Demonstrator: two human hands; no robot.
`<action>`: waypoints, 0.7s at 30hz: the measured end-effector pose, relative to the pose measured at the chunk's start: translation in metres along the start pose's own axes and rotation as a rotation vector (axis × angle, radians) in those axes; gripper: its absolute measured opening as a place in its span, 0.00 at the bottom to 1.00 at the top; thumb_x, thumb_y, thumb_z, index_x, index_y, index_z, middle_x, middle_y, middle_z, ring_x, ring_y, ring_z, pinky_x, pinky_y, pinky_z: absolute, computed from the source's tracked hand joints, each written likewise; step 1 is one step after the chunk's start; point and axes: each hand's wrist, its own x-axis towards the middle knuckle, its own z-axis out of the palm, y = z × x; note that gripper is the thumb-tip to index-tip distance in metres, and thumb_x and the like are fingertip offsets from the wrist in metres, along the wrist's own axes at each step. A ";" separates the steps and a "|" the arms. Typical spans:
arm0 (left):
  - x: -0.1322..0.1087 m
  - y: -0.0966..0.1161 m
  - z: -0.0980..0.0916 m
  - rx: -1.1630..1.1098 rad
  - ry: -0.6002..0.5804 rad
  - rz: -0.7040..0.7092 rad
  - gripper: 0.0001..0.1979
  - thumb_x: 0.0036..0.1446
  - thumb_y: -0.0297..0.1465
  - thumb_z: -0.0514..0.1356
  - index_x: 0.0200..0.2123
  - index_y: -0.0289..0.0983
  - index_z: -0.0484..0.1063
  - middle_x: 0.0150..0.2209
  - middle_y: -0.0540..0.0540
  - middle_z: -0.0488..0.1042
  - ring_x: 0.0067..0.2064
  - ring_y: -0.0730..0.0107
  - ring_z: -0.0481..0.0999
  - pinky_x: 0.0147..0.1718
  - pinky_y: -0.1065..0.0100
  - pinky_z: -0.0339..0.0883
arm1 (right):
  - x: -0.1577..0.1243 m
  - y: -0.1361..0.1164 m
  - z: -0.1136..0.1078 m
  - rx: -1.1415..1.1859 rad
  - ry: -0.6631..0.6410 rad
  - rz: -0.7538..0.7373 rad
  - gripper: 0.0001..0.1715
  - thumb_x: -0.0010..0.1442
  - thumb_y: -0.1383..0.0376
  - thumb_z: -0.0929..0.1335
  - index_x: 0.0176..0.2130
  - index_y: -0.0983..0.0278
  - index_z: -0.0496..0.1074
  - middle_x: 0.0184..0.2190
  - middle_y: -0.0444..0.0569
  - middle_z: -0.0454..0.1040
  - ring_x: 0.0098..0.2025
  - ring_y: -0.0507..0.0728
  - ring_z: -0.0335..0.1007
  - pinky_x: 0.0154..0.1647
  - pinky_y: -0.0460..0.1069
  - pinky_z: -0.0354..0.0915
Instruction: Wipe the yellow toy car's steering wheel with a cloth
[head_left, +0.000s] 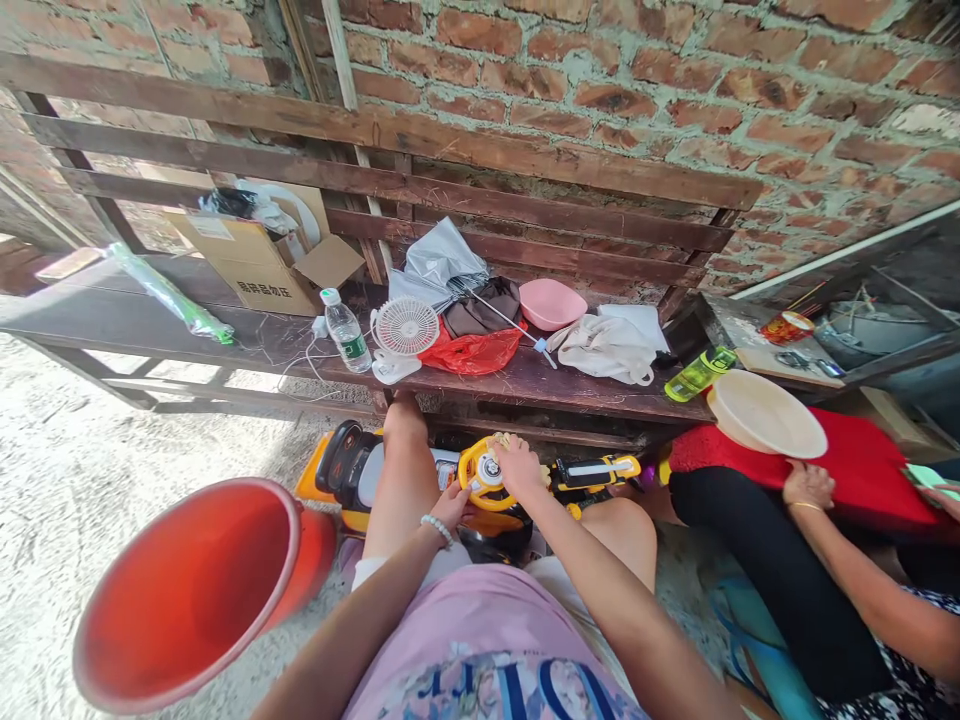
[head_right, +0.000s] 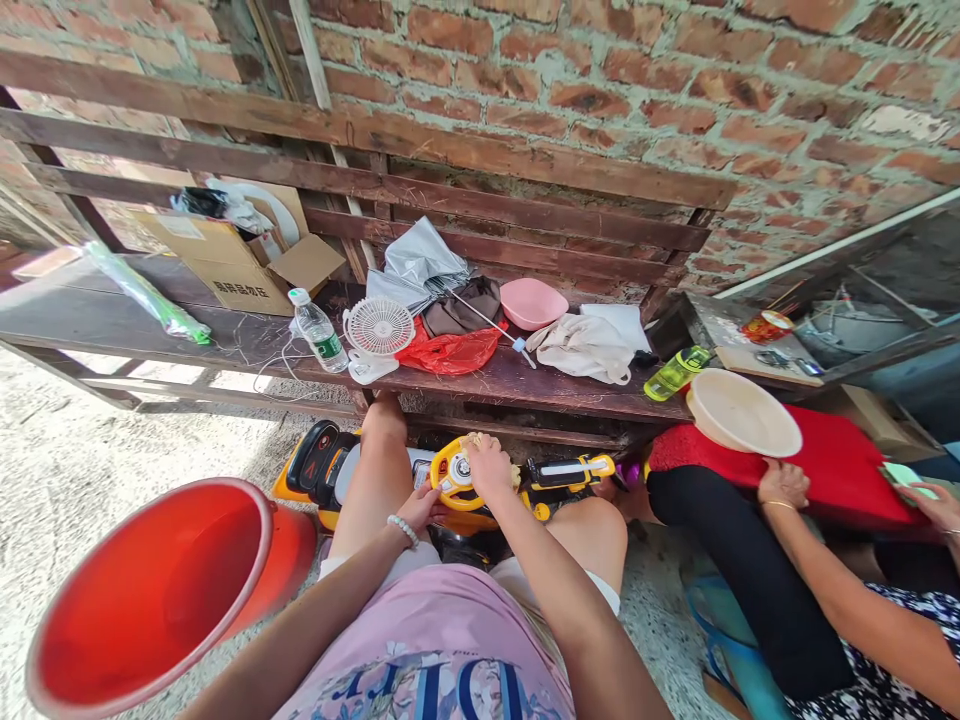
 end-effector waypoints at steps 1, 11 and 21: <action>-0.001 0.000 0.000 0.010 0.015 -0.006 0.22 0.63 0.39 0.66 0.58 0.42 0.71 0.41 0.43 0.85 0.43 0.58 0.83 0.40 0.65 0.72 | -0.002 -0.001 0.004 0.000 -0.011 0.014 0.29 0.71 0.67 0.58 0.65 0.52 0.70 0.62 0.58 0.67 0.58 0.65 0.66 0.53 0.56 0.65; -0.004 0.003 0.000 0.091 0.096 -0.030 0.15 0.67 0.35 0.62 0.55 0.39 0.71 0.33 0.49 0.85 0.28 0.72 0.80 0.32 0.73 0.67 | -0.054 -0.007 0.017 -0.043 -0.068 0.077 0.27 0.70 0.72 0.57 0.61 0.64 0.72 0.59 0.64 0.70 0.57 0.67 0.69 0.49 0.55 0.69; 0.006 -0.005 -0.006 0.020 0.053 0.003 0.12 0.64 0.34 0.64 0.50 0.40 0.72 0.29 0.53 0.81 0.24 0.74 0.77 0.31 0.73 0.68 | -0.081 -0.027 0.025 0.033 -0.122 -0.190 0.23 0.67 0.71 0.61 0.55 0.62 0.77 0.56 0.58 0.73 0.54 0.63 0.72 0.50 0.52 0.69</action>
